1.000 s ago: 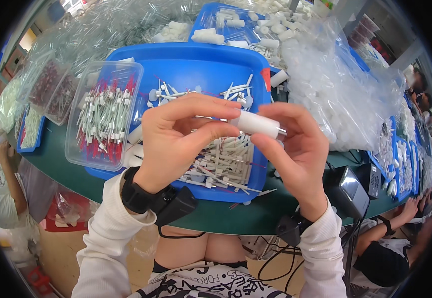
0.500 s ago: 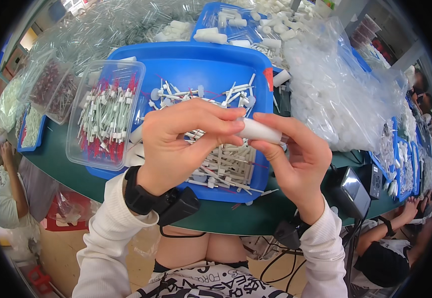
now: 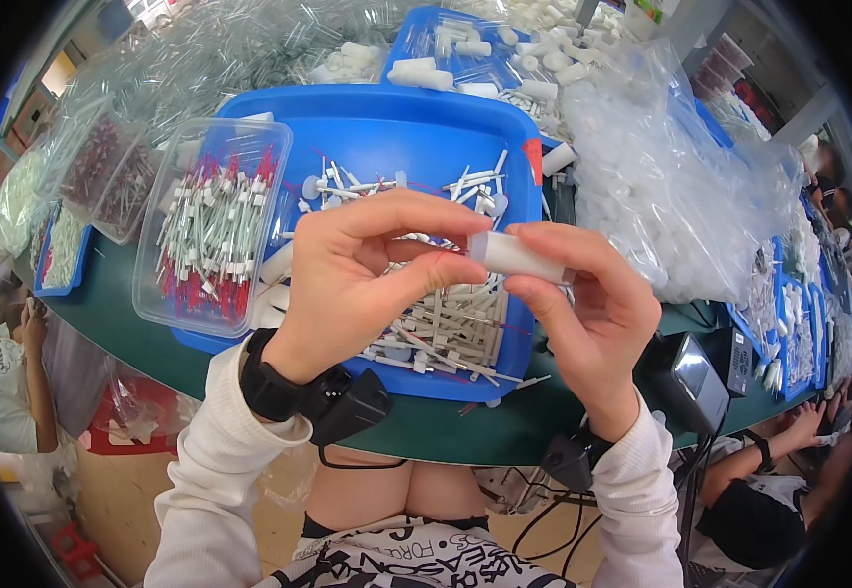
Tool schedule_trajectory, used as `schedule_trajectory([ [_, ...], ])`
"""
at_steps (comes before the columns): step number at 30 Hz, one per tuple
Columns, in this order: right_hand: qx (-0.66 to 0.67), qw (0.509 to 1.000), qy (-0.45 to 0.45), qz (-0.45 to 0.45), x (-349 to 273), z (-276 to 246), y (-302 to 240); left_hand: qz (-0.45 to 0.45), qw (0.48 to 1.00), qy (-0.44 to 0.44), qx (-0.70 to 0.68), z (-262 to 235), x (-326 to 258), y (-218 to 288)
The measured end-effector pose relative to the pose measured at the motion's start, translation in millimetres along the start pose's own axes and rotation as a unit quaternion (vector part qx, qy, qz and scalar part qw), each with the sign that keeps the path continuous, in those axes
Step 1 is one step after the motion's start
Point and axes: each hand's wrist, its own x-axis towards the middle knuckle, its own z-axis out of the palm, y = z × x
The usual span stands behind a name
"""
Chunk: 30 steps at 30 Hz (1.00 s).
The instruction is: The person repeatedly picks up small white cylindrical components and thin red wires from a blue tray. They insert the wires into the components by hand and place the assembled units back into the tray. The process is repetitive and performed one unit at a time.
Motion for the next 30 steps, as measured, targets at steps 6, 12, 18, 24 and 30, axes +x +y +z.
schedule_trajectory([
  [6,0.021,1.000,0.006,-0.002,-3,1,0,0.091,0.991,-0.038,0.089,-6,-3,-3],
  [12,-0.039,0.998,0.006,-0.056,-1,1,1,0.078,0.989,-0.013,0.123,1,-5,0],
  [18,-0.068,0.995,-0.001,-0.079,0,1,-2,0.081,0.992,-0.023,0.095,1,-7,-1],
  [24,-0.042,0.997,0.027,-0.063,-1,4,-3,0.069,0.992,0.025,0.098,6,-8,1],
  [30,-0.051,0.996,0.037,-0.067,-2,4,-3,0.067,0.992,-0.014,0.110,1,-5,2],
])
